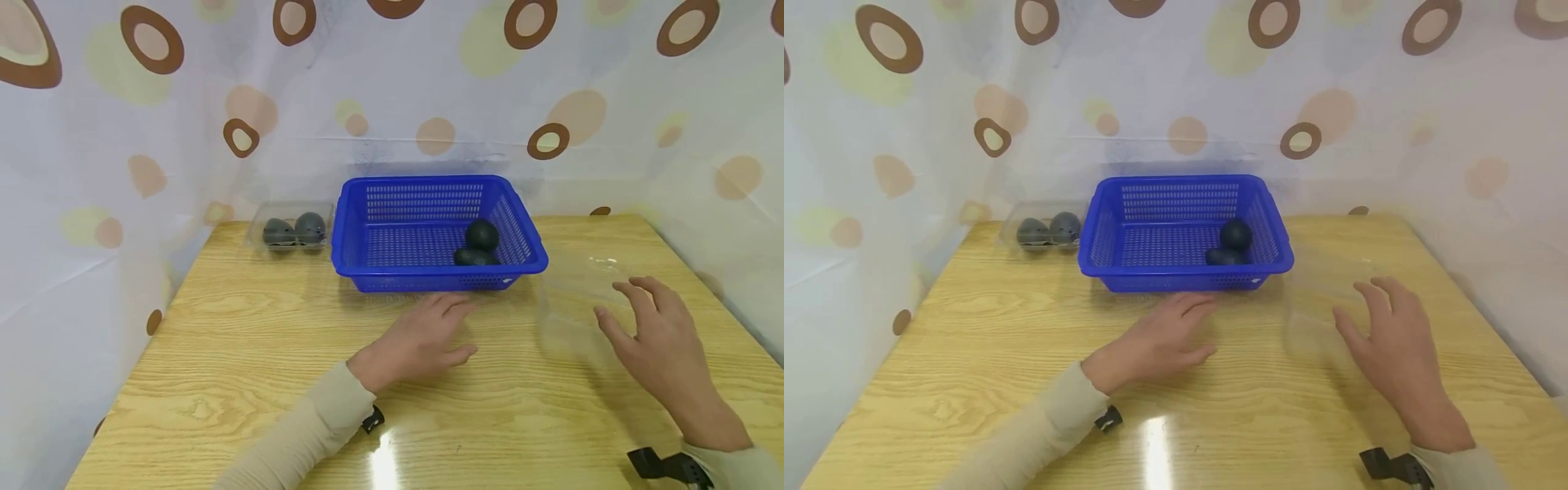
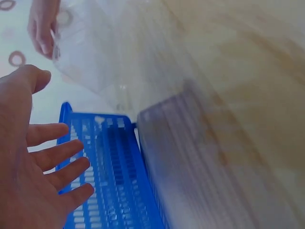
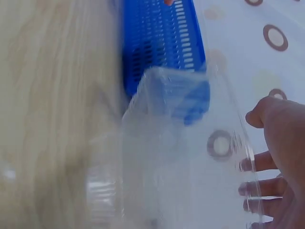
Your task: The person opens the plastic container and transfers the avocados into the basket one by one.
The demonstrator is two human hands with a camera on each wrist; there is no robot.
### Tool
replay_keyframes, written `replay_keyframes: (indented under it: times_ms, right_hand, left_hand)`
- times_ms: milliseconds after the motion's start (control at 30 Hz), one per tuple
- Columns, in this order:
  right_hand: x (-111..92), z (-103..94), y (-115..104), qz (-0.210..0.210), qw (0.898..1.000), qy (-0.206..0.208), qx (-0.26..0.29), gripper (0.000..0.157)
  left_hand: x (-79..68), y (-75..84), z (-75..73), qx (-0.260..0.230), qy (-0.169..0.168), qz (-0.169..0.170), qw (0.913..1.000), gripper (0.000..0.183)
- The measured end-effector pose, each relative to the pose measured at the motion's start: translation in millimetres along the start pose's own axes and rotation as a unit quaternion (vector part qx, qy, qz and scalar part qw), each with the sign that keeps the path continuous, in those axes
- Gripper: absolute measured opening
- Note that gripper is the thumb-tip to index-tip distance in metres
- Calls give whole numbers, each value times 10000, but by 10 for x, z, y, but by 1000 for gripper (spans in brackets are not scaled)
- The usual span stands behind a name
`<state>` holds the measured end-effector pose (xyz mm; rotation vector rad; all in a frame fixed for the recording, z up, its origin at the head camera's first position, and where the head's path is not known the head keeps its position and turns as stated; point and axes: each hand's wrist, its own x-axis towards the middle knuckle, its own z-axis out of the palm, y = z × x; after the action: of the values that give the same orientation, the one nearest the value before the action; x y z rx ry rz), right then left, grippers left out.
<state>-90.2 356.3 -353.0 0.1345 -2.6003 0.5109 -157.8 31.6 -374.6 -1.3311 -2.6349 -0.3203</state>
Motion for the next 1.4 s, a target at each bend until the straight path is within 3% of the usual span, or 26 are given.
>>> replay_keyframes:
  times_ms: [167,333,500,667,867,1000,1400]
  right_hand:
    - [108,29,-217,-445,9986,255,143,42]
    - [226,106,-518,-1335,9896,502,182,44]
    - [313,250,-843,-2003,9783,327,429,59]
    - [364,432,-1138,-2427,9683,46,583,65]
    - [376,690,-1456,-2854,9557,-365,620,64]
    - [382,850,-1663,-2990,9484,-776,714,53]
    - [409,1309,-2133,-3180,9251,-1770,1083,51]
  left_hand:
    - [-209,-183,-132,-180,63,-167,9997,61]
    - [-417,-359,-272,-295,575,-145,9978,60]
    - [-630,-555,-417,-375,1243,-145,9914,52]
    - [-818,-760,-547,-378,1611,-385,9855,46]
    - [-996,-1003,-661,-261,1655,-931,9815,45]
    - [-1066,-1156,-710,-201,1714,-1233,9772,45]
    - [-1126,-1621,-734,-153,1412,-2102,9673,46]
